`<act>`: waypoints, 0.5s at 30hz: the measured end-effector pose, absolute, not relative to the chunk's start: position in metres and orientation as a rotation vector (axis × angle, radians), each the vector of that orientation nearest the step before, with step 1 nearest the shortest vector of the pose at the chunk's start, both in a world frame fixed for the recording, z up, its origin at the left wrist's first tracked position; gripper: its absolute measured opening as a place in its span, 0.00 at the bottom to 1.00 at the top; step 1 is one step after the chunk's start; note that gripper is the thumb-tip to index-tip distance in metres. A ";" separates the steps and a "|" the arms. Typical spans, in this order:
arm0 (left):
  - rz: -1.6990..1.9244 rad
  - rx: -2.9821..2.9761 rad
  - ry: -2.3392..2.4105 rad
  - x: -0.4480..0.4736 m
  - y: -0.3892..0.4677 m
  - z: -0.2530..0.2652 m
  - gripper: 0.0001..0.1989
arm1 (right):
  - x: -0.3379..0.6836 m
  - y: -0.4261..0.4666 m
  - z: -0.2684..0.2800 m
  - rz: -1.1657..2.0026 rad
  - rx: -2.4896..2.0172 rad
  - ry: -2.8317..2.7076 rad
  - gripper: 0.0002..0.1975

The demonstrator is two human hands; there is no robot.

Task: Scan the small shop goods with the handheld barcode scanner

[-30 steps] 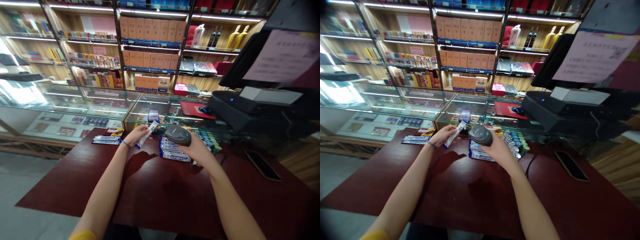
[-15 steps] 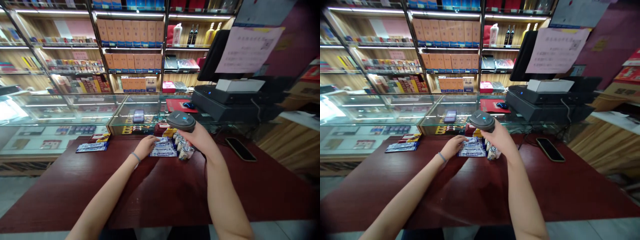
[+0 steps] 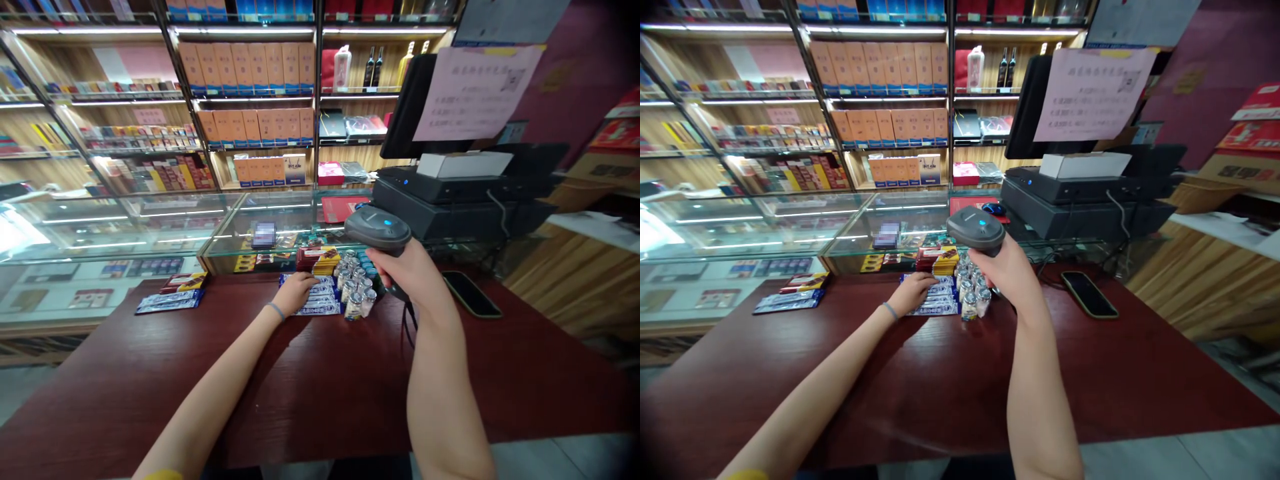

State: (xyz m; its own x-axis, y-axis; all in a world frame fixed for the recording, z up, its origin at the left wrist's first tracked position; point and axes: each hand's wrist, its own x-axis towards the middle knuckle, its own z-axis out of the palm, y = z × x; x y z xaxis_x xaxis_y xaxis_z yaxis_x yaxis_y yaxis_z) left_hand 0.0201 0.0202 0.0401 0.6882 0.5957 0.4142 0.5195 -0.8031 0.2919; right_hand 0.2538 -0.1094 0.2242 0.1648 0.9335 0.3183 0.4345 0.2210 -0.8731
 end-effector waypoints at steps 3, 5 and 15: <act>0.771 2.763 0.927 0.020 0.019 0.038 0.22 | 0.254 -0.109 0.224 0.588 -1.392 -1.445 0.08; 0.781 2.784 0.917 0.019 0.016 0.039 0.21 | 0.252 -0.109 0.224 0.579 -1.425 -1.435 0.08; 0.919 2.786 1.088 -0.064 -0.008 0.063 0.17 | 0.214 -0.100 0.214 0.612 -1.411 -1.495 0.10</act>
